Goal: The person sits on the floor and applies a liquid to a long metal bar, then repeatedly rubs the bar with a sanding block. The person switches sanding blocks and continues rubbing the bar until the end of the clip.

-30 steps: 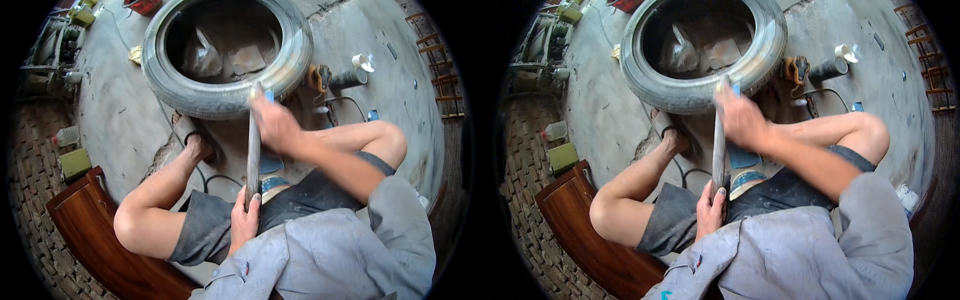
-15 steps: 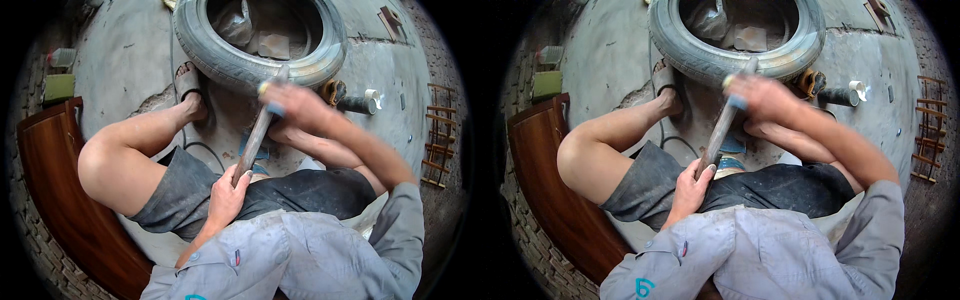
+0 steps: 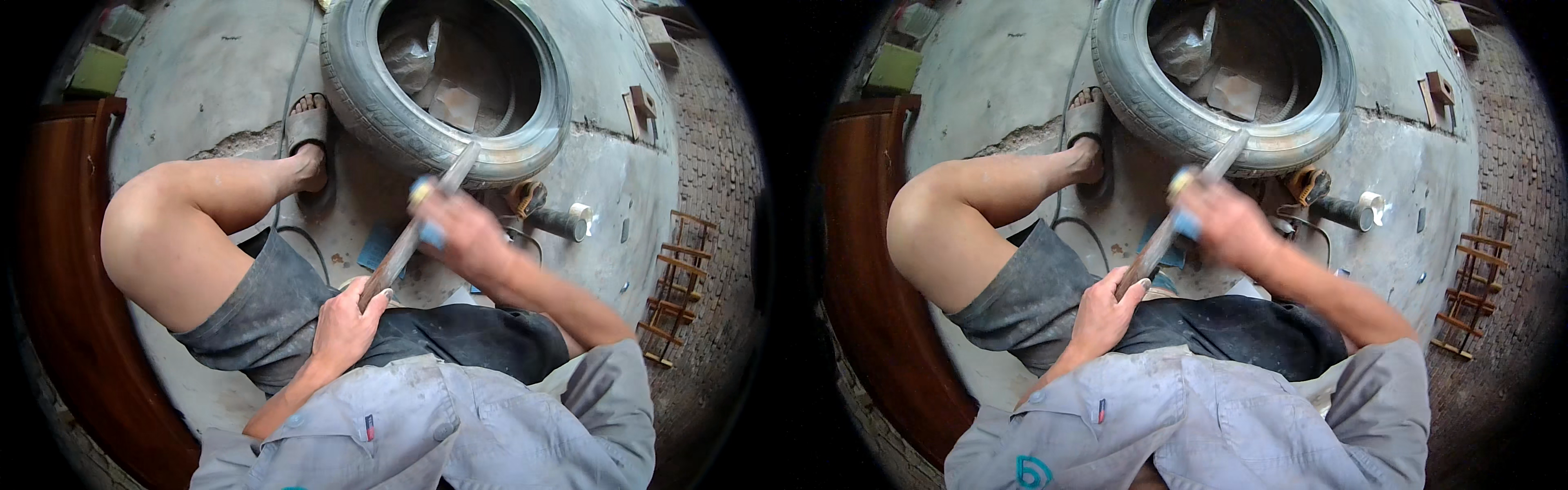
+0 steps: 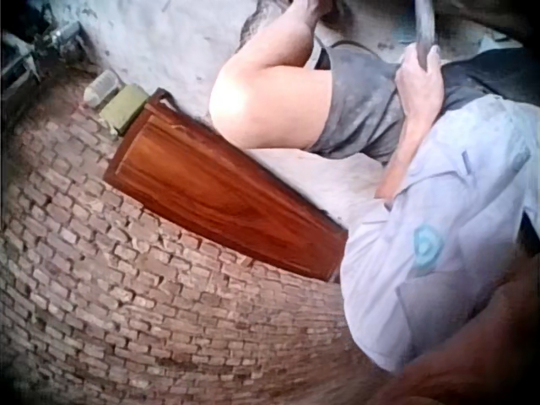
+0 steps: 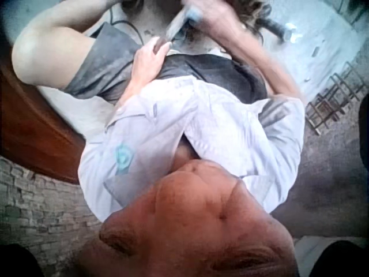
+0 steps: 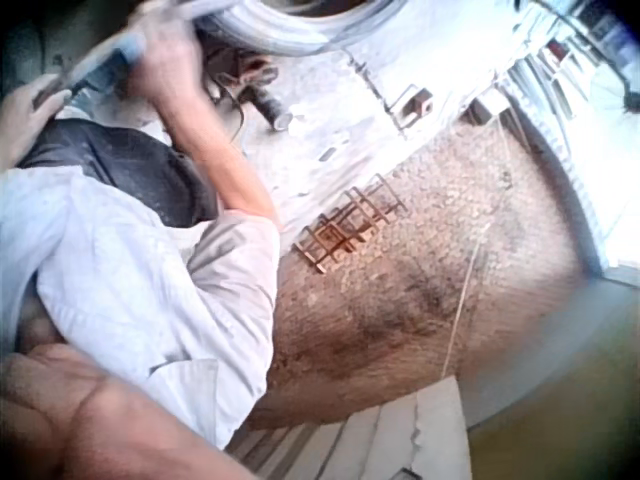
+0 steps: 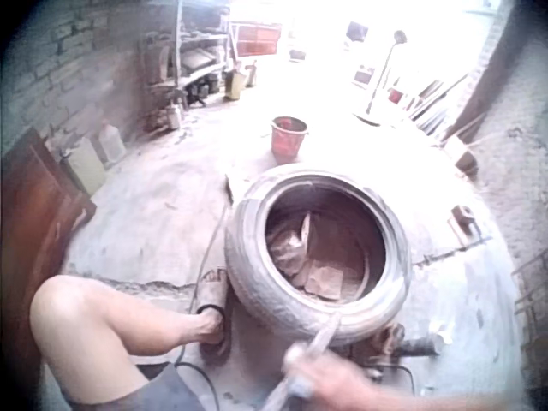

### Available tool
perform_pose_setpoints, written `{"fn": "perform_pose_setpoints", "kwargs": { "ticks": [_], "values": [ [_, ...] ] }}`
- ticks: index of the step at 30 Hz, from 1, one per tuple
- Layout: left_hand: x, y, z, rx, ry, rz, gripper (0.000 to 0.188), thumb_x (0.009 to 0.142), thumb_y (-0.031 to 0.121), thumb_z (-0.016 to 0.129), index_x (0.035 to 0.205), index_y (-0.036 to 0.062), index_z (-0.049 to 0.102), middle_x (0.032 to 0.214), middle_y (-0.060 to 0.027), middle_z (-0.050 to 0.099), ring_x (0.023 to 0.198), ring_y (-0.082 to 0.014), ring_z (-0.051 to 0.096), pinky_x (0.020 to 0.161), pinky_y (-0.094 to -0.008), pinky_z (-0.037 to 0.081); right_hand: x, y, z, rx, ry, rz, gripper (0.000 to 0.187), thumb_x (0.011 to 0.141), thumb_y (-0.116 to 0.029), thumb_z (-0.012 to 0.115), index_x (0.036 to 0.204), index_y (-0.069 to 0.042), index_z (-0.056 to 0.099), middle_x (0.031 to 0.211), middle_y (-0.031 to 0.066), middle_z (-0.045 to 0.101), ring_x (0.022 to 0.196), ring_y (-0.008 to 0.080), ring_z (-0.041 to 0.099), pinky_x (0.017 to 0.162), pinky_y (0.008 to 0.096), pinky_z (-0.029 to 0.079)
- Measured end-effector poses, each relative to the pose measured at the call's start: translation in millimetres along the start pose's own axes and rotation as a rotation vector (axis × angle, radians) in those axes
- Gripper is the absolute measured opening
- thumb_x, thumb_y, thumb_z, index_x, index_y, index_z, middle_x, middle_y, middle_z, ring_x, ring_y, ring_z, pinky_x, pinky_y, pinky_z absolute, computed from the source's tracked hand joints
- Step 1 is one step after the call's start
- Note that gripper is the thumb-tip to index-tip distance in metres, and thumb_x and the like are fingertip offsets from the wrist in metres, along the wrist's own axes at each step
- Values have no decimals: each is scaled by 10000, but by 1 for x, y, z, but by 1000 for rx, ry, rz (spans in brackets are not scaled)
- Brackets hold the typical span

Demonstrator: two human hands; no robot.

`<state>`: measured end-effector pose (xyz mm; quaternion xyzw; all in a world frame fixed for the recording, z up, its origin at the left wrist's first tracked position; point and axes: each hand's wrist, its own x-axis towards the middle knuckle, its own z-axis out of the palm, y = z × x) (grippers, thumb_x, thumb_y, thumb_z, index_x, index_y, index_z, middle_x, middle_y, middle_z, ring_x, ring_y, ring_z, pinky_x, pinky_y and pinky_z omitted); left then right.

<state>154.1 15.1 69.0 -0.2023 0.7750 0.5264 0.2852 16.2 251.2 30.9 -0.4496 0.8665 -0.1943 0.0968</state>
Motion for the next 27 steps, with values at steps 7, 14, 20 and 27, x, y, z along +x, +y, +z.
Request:
{"fn": "perform_pose_setpoints", "kwargs": {
  "ticks": [7,14,20,27],
  "values": [
    [-1,5,0,-6,-8,18,353,979,294,700,1188,11,684,911,-251,716,861,-444,700,764,-440,543,2,89,-21,-209,56,109,587,796,-121,738,1341,29,579,1354,233,634,1288,411,615,1022,479,541],
    [-2,1,1,22,31,14,334,974,260,700,1199,14,677,938,-242,727,878,-411,721,772,-428,548,-4,2,7,-35,95,97,558,786,-79,744,1329,7,647,1397,239,644,1381,362,584,1189,491,449],
    [-2,7,2,14,13,1,354,978,259,704,1230,12,681,967,-249,733,908,-384,736,802,-421,551,12,11,1,-57,43,372,506,813,-59,701,1305,28,620,1312,263,642,1288,433,603,1088,496,511],
    [2,3,3,-23,-34,4,358,989,273,694,1233,10,683,943,-212,734,862,-307,718,807,-387,543,2,86,4,-129,256,241,508,830,-23,625,1331,52,590,1350,339,586,1220,492,610,985,470,568]
  ]
}}
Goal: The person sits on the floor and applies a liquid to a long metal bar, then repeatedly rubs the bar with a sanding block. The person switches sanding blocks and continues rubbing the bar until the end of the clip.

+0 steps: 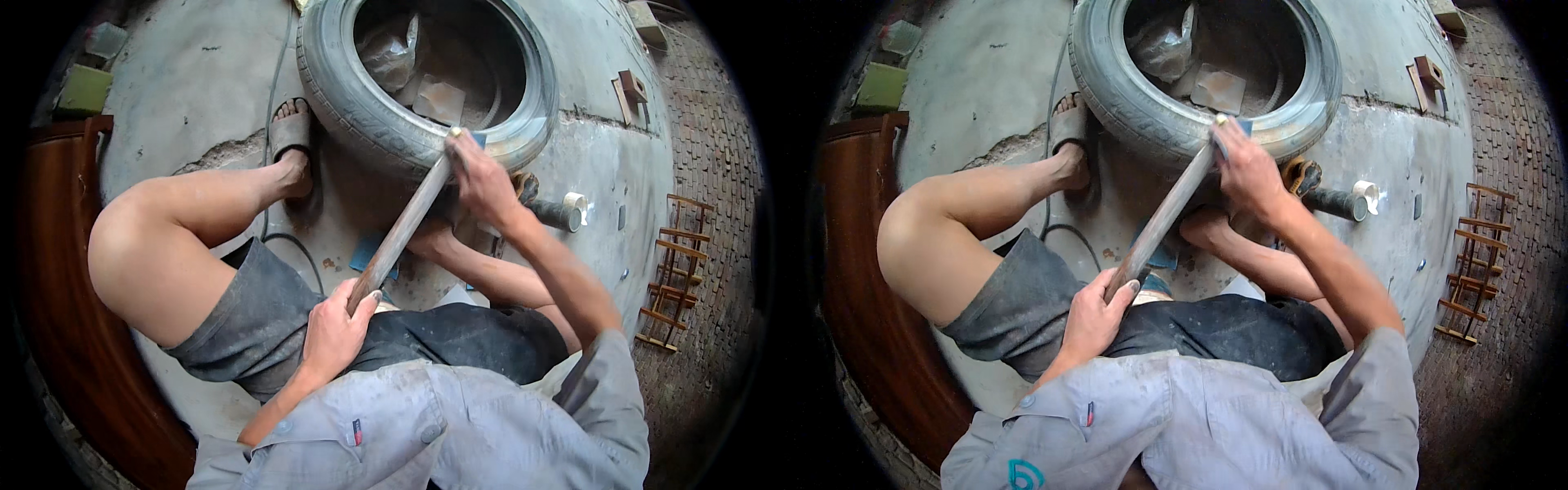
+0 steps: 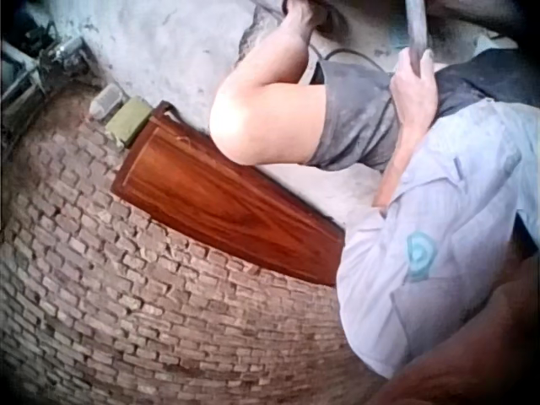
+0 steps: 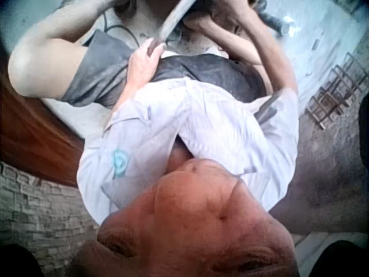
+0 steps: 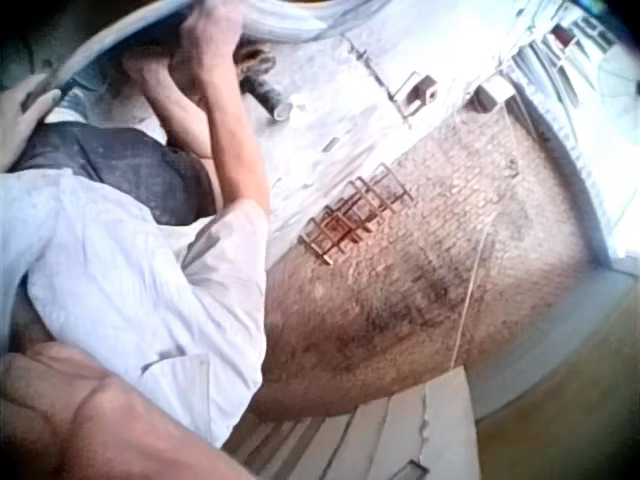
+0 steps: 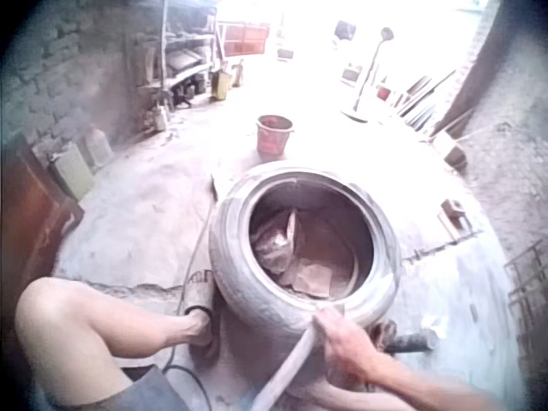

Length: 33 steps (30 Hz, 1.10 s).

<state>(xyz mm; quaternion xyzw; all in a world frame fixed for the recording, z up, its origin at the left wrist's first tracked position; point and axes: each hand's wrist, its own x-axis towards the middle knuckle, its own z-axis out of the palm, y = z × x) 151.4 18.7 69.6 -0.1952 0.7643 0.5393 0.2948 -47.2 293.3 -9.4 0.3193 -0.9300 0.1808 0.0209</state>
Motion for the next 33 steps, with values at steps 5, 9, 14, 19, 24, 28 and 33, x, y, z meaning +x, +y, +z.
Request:
{"fn": "perform_pose_setpoints", "kwargs": {
  "ticks": [5,9,14,19,24,28,33],
  "values": [
    [0,-3,-2,-41,12,-22,359,988,272,699,1237,13,681,935,-179,730,868,-237,688,824,-361,530,-50,-139,-5,258,-145,-230,695,662,-19,741,1345,33,622,1440,262,594,1432,394,522,1216,519,410],
    [1,-2,-4,-39,5,32,339,990,296,671,1180,16,668,920,-260,714,933,-454,711,788,-485,533,-31,-82,-8,70,-184,-299,718,650,-89,793,1345,-13,629,1437,226,609,1411,387,545,1180,476,446],
    [3,-10,0,-92,7,26,352,987,294,680,1193,9,664,920,-255,720,910,-446,708,789,-479,531,-41,-98,-13,25,-178,-277,721,668,-96,776,1361,20,614,1400,218,632,1390,393,556,1191,490,436],
    [3,-9,-4,-73,-13,49,377,994,306,676,1211,-2,658,955,-251,719,884,-417,709,794,-444,537,-37,-85,-15,115,-202,-338,736,673,-110,812,1377,-25,613,1447,201,620,1426,374,534,1194,485,435],
    [4,-8,-5,-110,-71,-28,371,999,299,671,1212,-5,665,923,-212,726,872,-367,714,800,-432,533,-45,-96,-18,66,-168,-280,744,648,-82,794,1363,24,619,1375,206,653,1366,408,580,1163,523,453],
    [6,-26,0,-166,-34,66,361,1000,292,672,1206,-5,671,864,-172,704,810,-286,684,772,-399,524,-42,-113,-27,309,-430,-320,760,649,-22,743,1400,-35,626,1497,206,586,1481,349,484,1193,510,430],
    [11,-16,-6,-327,-193,-125,351,1008,276,675,1199,-18,673,753,-60,613,700,-138,572,675,-330,483,-42,-79,-17,139,-166,-59,772,679,-86,824,1411,6,596,1438,233,616,1431,399,519,1181,540,431]
  ]
}}
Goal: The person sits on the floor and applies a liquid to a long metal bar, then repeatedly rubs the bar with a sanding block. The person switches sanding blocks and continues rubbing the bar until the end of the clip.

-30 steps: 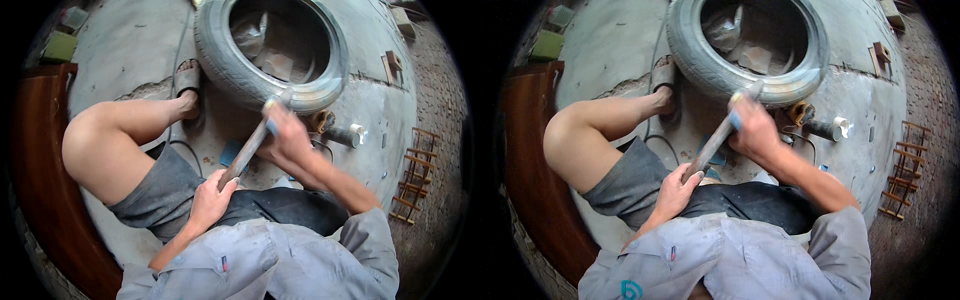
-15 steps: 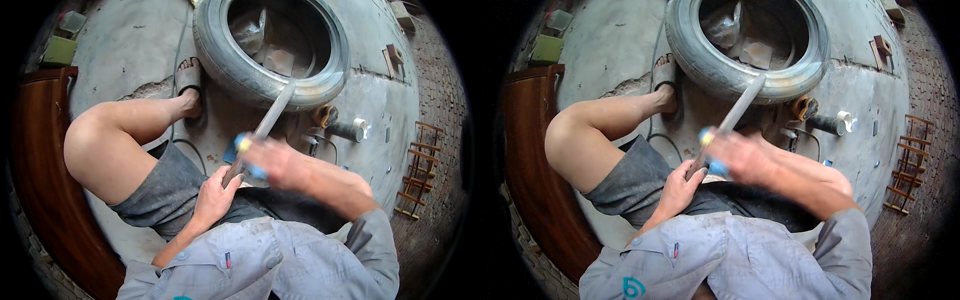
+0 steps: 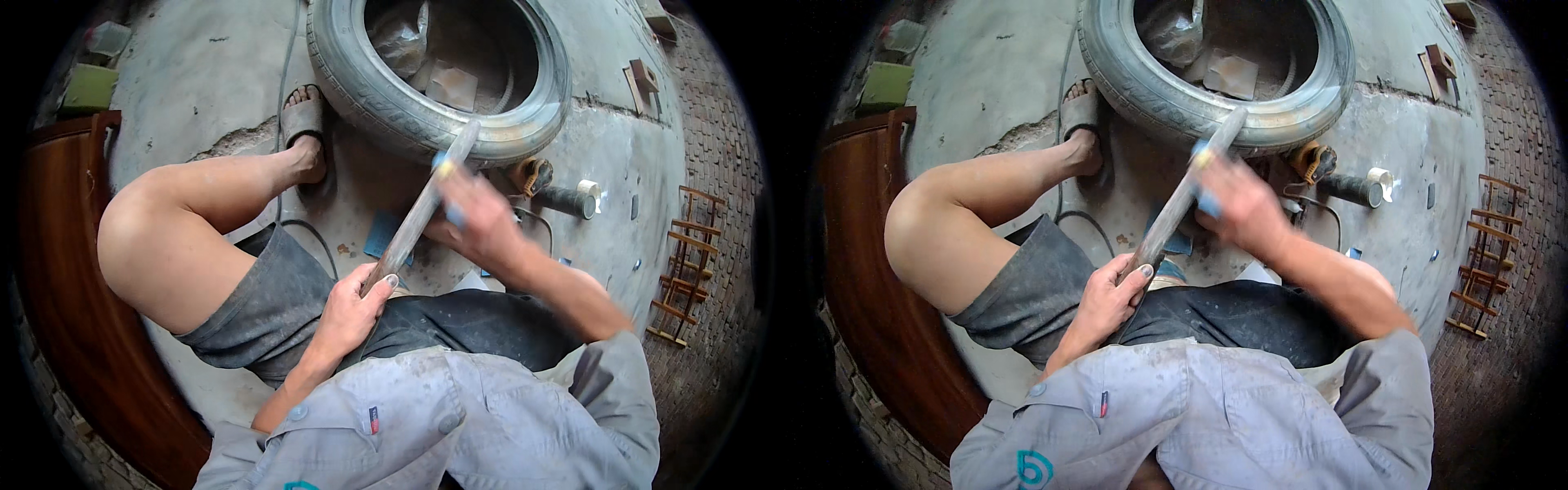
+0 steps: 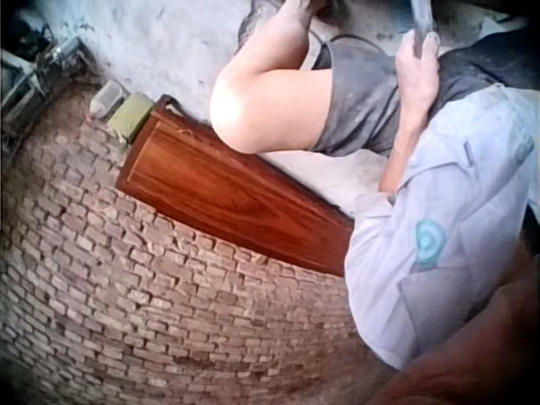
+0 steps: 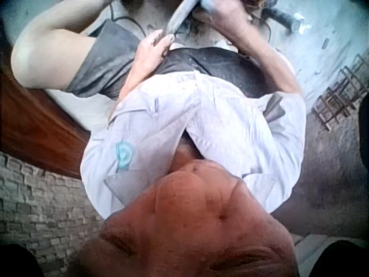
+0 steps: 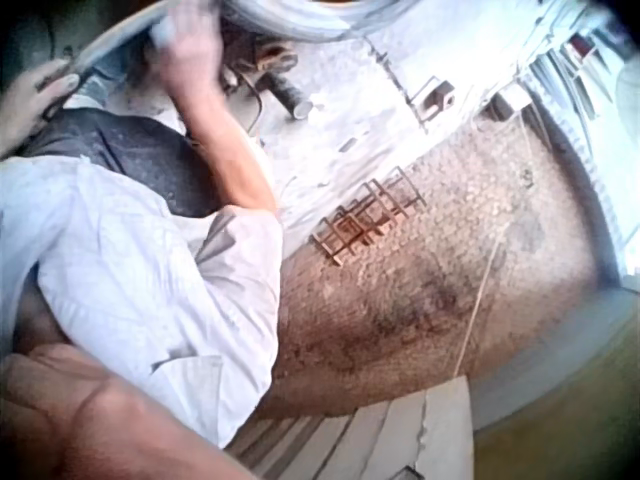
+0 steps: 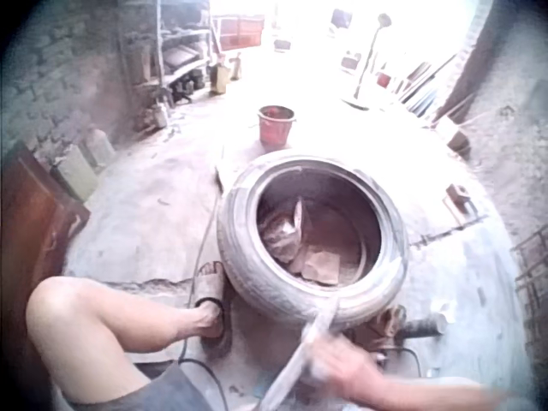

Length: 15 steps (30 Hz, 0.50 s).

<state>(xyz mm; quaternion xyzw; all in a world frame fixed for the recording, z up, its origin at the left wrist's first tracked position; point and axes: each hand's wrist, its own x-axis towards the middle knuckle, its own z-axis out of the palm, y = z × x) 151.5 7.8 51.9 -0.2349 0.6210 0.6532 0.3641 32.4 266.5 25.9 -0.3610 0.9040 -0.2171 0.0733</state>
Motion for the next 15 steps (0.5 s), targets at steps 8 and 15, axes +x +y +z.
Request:
{"fn": "perform_pose_setpoints", "kwargs": {
  "ticks": [8,15],
  "values": [
    [-2,-6,0,-34,22,32,357,1015,255,675,1241,-21,674,730,-17,599,663,-93,536,627,-289,456,10,8,-9,95,11,-22,899,586,-64,817,1448,-12,568,1533,231,542,1462,384,495,1175,518,438],
    [-2,-6,-1,53,49,49,366,1009,263,680,1252,-10,674,786,-54,642,720,-130,582,691,-323,492,-2,-28,-8,141,-273,-272,864,603,-61,797,1439,-23,582,1532,213,550,1470,358,493,1207,498,429]
  ]
}}
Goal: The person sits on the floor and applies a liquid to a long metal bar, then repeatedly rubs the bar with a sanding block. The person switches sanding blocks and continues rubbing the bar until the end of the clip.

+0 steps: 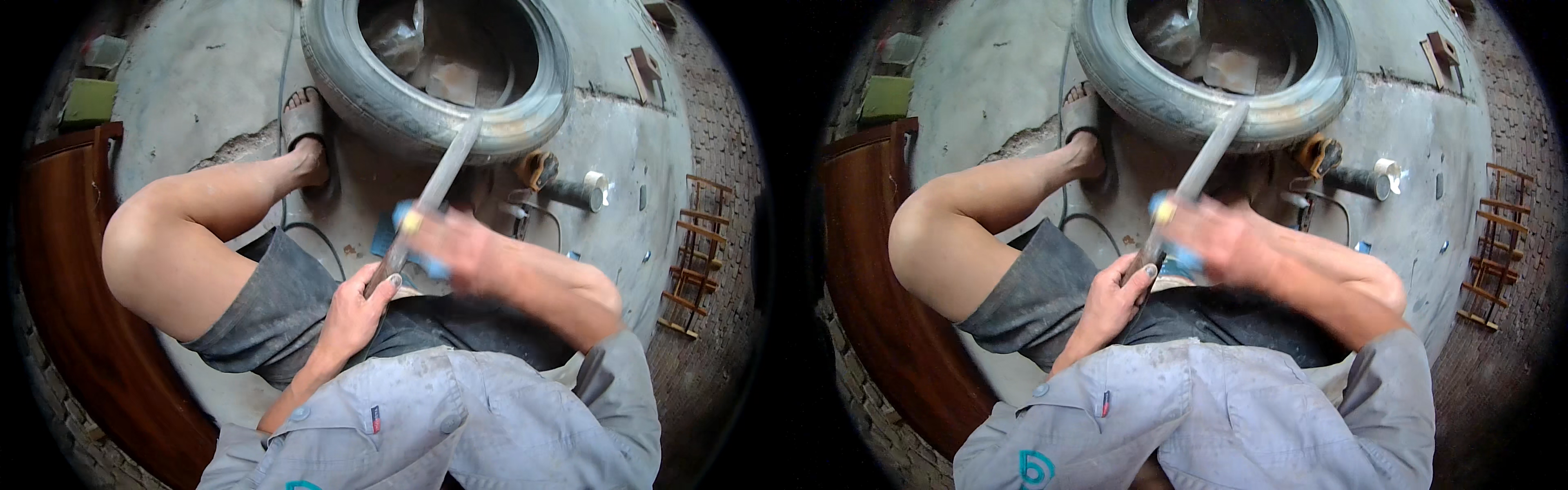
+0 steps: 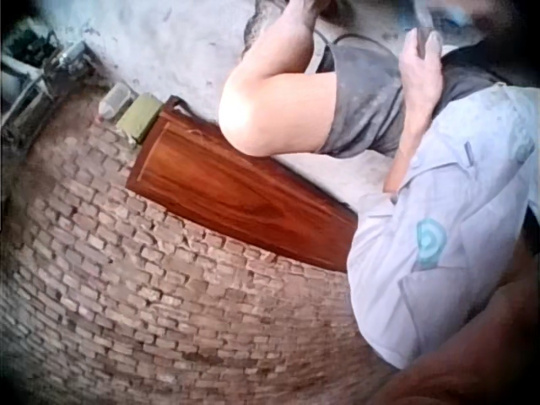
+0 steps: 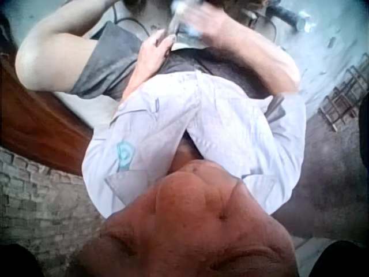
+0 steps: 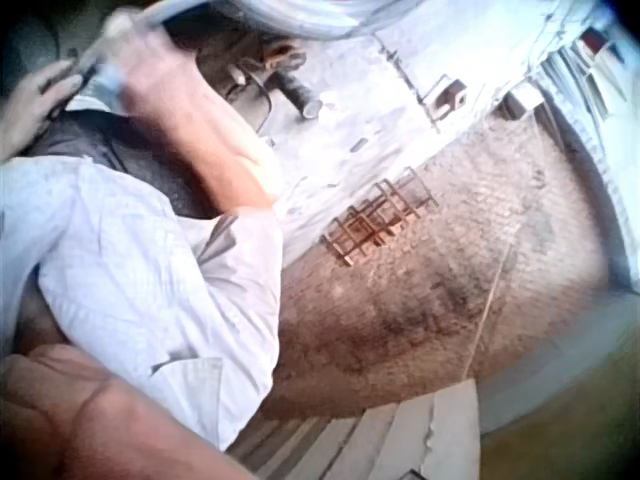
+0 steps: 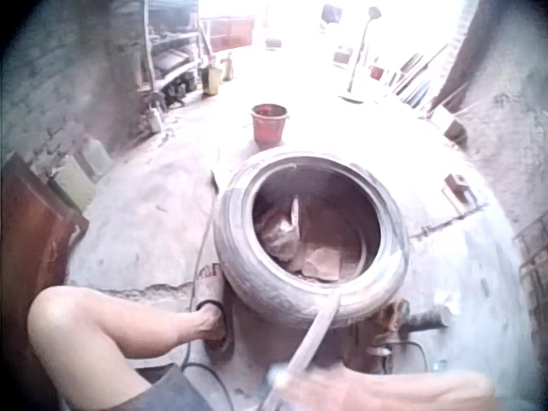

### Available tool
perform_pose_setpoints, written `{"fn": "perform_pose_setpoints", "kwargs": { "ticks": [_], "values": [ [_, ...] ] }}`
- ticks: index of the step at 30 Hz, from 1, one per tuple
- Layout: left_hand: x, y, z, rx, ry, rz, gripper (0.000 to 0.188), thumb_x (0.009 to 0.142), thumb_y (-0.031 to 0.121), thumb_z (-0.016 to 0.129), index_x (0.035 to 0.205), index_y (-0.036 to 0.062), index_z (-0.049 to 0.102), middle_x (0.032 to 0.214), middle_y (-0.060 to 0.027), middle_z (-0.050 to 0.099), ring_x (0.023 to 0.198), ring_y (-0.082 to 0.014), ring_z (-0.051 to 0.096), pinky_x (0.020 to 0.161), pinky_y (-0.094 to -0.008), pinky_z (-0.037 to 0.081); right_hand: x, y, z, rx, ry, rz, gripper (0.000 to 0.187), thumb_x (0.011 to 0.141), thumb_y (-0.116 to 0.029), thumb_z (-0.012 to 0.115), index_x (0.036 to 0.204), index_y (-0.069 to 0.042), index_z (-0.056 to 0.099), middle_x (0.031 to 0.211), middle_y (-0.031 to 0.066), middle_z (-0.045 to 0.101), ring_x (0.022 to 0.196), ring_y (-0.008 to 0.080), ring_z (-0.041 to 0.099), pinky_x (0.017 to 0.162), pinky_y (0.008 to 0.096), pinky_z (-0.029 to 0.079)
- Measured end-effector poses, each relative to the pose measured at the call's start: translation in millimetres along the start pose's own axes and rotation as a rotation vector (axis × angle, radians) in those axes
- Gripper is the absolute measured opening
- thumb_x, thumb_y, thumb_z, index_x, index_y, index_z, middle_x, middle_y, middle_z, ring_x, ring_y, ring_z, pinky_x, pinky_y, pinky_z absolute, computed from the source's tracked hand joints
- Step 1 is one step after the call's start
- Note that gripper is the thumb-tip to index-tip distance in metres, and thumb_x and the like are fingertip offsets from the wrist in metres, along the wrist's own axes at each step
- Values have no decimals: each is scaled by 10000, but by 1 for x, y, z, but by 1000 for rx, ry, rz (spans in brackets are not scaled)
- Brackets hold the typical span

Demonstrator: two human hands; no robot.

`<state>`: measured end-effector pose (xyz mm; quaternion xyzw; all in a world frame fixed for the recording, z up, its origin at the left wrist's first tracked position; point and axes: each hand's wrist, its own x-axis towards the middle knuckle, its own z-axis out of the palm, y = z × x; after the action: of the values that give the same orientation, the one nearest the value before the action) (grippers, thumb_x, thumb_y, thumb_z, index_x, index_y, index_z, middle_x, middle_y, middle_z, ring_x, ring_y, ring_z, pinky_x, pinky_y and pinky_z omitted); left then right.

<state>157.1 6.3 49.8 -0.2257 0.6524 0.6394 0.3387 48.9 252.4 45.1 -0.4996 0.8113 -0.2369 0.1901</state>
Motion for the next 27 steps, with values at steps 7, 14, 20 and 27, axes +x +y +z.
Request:
{"fn": "perform_pose_setpoints", "kwargs": {
  "ticks": [7,14,20,27],
  "values": [
    [-1,-2,7,103,81,123,378,1004,259,675,1278,-2,663,910,-148,719,815,-209,661,795,-361,528,2,-38,25,55,197,17,749,636,-35,755,1371,25,620,1445,218,618,1433,373,529,1203,496,436],
    [-2,14,8,132,67,48,384,1000,256,677,1288,4,656,978,-203,731,873,-264,703,838,-379,541,3,31,-4,-172,336,277,733,657,-59,804,1367,-10,628,1433,187,631,1420,373,538,1130,516,490],
    [-2,3,9,159,105,110,370,1012,252,678,1286,5,661,936,-171,716,829,-205,659,810,-350,532,6,-1,11,-55,224,45,719,610,-33,764,1320,-15,652,1422,199,638,1405,366,558,1209,502,434],
    [1,5,3,6,2,-14,325,1018,222,676,1244,-12,675,789,-33,637,723,-110,578,681,-300,486,11,-39,30,76,281,5,676,642,-39,766,1308,9,659,1375,210,657,1391,349,573,1223,492,420]
  ]
}}
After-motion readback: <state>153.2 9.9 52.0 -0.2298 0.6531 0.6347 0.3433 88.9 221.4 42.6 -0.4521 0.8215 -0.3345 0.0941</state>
